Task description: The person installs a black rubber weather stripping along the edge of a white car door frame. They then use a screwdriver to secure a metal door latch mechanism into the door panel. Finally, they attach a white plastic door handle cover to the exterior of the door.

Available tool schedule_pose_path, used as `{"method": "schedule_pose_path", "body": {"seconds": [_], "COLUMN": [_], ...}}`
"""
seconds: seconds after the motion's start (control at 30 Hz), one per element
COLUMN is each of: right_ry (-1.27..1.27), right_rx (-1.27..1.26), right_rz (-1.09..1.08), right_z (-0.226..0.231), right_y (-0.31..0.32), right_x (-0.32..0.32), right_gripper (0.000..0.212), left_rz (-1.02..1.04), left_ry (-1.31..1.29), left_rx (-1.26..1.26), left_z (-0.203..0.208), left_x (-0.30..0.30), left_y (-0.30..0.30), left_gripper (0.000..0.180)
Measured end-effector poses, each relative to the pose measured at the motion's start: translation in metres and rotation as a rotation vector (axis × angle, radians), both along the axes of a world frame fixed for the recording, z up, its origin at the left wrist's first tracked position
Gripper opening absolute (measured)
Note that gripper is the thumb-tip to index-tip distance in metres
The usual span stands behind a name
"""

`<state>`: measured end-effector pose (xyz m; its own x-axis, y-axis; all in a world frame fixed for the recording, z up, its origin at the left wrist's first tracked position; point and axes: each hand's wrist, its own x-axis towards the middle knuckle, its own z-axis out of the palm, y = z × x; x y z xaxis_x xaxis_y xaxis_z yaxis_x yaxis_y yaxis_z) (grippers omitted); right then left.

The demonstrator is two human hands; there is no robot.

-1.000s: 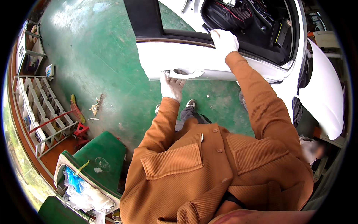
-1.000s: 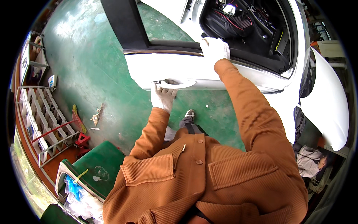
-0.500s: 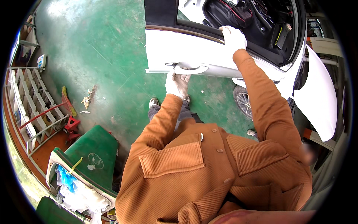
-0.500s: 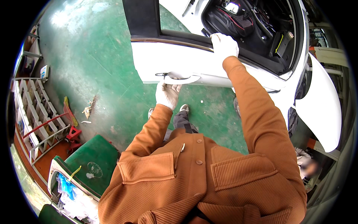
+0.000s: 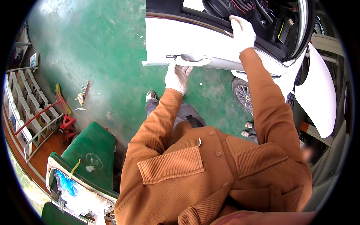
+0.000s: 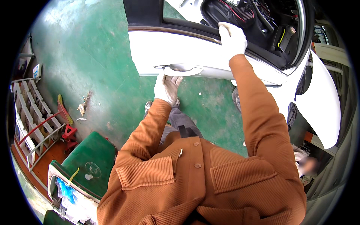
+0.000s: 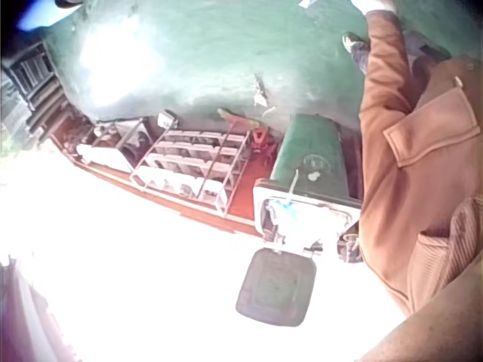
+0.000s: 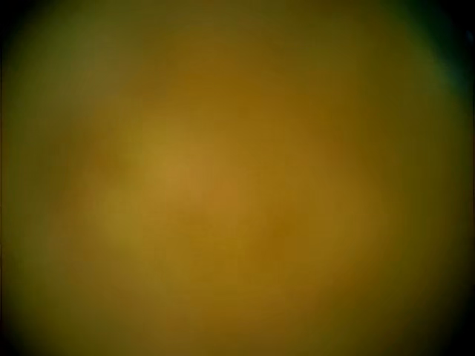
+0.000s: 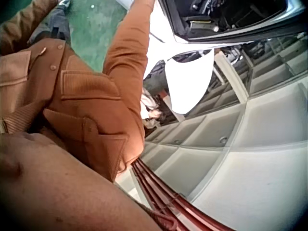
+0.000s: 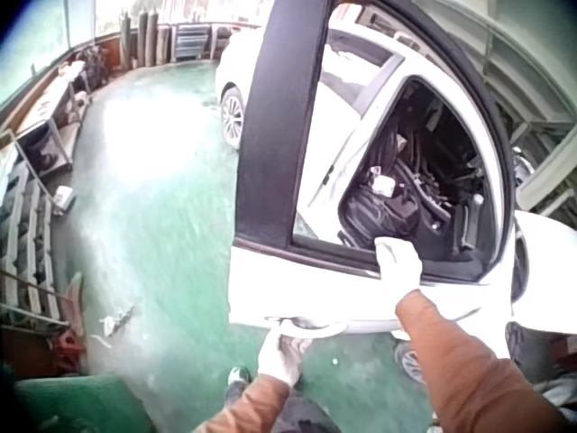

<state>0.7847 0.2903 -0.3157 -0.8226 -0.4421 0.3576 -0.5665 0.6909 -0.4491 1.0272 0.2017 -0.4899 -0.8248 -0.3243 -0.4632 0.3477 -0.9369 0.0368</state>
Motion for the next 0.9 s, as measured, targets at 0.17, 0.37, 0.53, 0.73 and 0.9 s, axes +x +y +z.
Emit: {"method": "schedule_pose_path", "body": {"seconds": [0.17,0.37,0.53,0.73,0.9], "right_ry": [-0.081,-0.046,-0.148,-0.09,-0.024], "right_rx": [-0.1,0.414,0.491,0.424,0.42], "right_rz": [0.347,0.372,0.562,0.584,0.617], "right_z": [-0.034,-0.101,-0.107,-0.121,-0.129], "right_y": [0.004,-0.02,-0.028,-0.027,-0.02], "right_x": [0.14,0.169,0.146,0.142,0.138], "right_gripper": [0.023,0.044,0.024,0.018,0.022], "left_rz": [-0.004,0.104,0.16,0.391,0.14], "left_ry": [-0.125,-0.923,-1.096,-1.07,-0.986], "left_rx": [-0.104,-1.142,-1.489,-1.673,-1.565], "left_z": [-0.004,-0.016,-0.031,-0.032,-0.024], "left_x": [0.0,0.024,0.027,0.019,0.024], "left_y": [-0.003,-0.035,-0.048,-0.059,-0.065], "left_gripper": [0.034,0.053,0.078,0.093,0.1]}}
